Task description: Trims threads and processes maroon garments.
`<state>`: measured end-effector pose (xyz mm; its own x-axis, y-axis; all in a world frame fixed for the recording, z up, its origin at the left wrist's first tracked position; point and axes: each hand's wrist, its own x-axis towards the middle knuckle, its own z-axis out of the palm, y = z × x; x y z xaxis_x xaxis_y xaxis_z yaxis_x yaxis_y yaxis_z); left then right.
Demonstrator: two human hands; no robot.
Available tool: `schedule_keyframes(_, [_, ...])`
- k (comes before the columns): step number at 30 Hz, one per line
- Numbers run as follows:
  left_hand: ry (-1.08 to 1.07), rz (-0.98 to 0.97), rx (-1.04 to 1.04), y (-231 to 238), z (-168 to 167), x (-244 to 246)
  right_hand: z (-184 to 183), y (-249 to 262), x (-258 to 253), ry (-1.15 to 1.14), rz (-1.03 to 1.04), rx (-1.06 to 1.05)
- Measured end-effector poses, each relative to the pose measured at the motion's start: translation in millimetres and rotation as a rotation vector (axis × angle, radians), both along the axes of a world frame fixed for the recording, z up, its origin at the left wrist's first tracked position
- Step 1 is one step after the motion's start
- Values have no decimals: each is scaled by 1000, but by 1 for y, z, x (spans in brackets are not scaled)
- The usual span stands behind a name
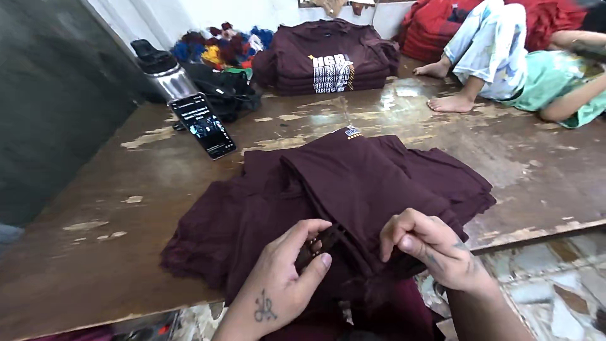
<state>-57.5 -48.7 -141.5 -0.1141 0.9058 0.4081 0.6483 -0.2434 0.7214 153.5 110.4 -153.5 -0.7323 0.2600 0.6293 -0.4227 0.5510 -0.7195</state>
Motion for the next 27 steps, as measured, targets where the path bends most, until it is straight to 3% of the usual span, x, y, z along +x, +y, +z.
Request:
schedule_keyframes(4, [-5,2,12,-3,3,-6,-4,-1,-1,80,-55,7])
schedule_keyframes(11, [16,-25,7,-6,-1,-3,8,-5,-8,-110,-107,264])
schedule_keyframes(20, [524,-162,-96,10,49,-5,5,1,-6,-133,-83,111])
schedule_keyframes(27, [631,-222,-149,14,63,-2,6,2,-9,-134,-77,204])
